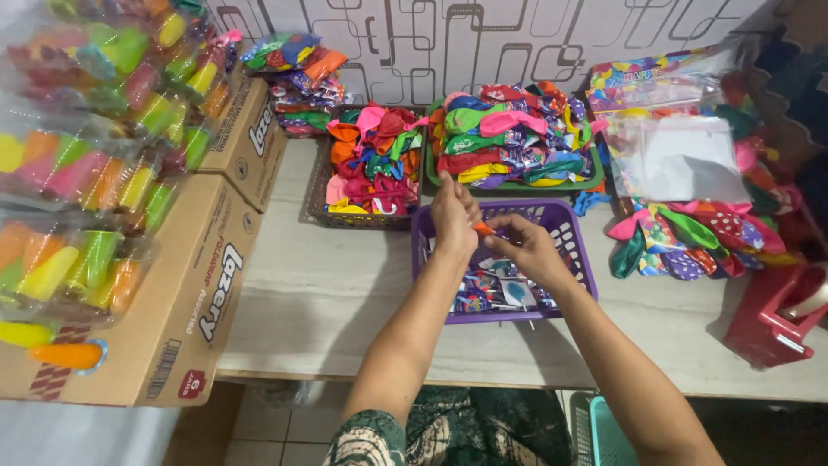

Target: Attaching uninflated balloons to plastic sticks and placing the finished assemblies into a basket.

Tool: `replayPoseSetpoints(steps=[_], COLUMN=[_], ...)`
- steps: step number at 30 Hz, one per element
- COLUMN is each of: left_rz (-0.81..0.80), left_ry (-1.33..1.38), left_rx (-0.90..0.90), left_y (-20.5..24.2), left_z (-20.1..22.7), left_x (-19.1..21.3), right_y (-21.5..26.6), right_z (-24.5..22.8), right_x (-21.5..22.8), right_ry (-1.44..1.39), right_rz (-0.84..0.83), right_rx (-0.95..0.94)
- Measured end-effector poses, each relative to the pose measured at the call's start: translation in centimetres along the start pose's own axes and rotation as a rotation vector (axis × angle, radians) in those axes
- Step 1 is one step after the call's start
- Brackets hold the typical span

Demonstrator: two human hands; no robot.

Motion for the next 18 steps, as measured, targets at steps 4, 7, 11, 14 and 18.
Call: replayPoseSetpoints(steps=[4, 7, 11, 14, 18], left_rz=[-0.015, -0.104, -0.117, -0.088, -0.017], left_ry=[0.010, -0.176, -0.351, -0.507, -0.866], left_rx=[-0.002, -0.135, -0.252, -0.379, -0.542], left_y=[-1.6, -0.8, -3.3, -5.5, -7.0], left_z=[-0.8, 0.8, 1.2, 1.6, 4.7], left_x=[0.3, -0.1, -0.4, -1.5, -4.4], right_y=[-1.6, -3.2, -6.1, -9.3, -14.9], right_z=[2.0, 2.2, 2.7, 2.6, 2.4], right_x=[1.2, 3.0, 4.9, 6.0, 6.7], right_ry=[-0.020, -0.032, -0.060, -0.111, -0.202], right_rz=[0.024, 0.102, 0.197, 0.294, 0.417], right_rx=[-0.013, 0.003, 0.062, 0.046, 0.075])
Point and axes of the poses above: each hand's wrist, its own y-axis away from the middle knuckle, its own x-axis out of the back of the hand, z = x × y, the point moved 3 cm from there along -y, towards the middle knuckle, and after that the axes turned 2 degrees about -y, right-handed, at the moved point
